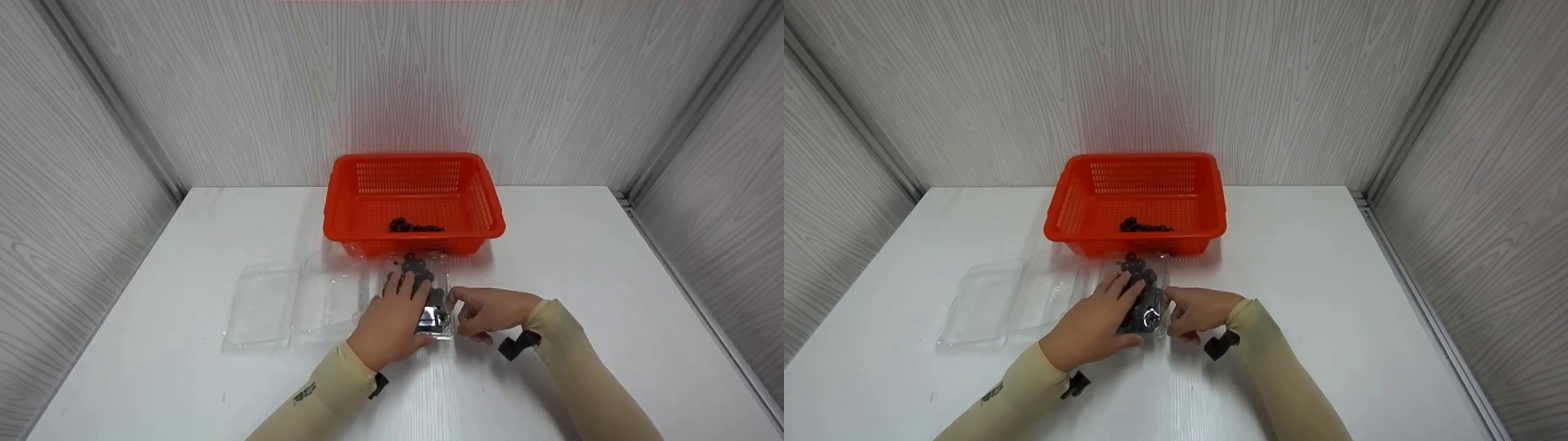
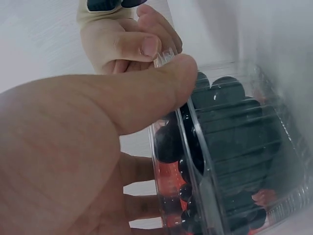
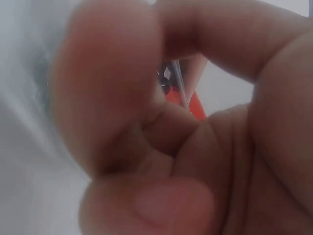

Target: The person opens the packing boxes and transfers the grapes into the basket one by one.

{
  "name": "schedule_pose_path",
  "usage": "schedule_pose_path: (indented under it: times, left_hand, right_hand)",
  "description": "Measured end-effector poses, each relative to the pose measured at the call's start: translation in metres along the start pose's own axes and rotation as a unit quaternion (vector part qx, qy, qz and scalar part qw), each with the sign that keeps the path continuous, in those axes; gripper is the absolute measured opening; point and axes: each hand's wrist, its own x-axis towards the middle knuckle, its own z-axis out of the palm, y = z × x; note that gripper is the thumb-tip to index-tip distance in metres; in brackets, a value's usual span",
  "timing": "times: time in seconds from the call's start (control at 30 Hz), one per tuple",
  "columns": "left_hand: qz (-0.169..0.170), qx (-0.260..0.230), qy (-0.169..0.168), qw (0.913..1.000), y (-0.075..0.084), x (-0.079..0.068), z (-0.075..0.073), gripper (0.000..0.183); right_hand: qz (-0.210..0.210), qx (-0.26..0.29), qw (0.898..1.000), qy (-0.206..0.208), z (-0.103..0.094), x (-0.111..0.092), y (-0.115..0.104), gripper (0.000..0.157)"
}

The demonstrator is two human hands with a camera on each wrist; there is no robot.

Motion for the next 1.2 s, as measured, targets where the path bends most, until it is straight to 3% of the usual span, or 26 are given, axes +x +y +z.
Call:
schedule_pose_path:
  times: [0.27, 0.53, 0.73, 1.2]
  left_hand:
    - [0.003, 0.013, 0.003, 0.9999, 0.001, 0.0, 0.001, 0.091]
    - [-0.004, -0.021, -0.003, 0.9998, 0.001, 0.0, 0.002, 0.085]
    - [-0.011, -0.016, 0.005, 0.9998, 0.003, 0.002, 0.006, 0.084]
    - [-0.014, -0.01, 0.004, 0.9998, 0.004, 0.001, 0.006, 0.083]
  right_hand:
    - [0.014, -0.038, 0.999, 0.009, 0.006, 0.002, -0.004, 0.022]
    - [0.031, -0.036, 0.999, -0.004, 0.012, 0.004, -0.008, 0.033]
    - [0.025, -0.06, 0.998, 0.005, 0.012, 0.004, -0.008, 0.036]
    - [0.033, -0.011, 0.999, 0.004, 0.011, 0.006, -0.005, 0.036]
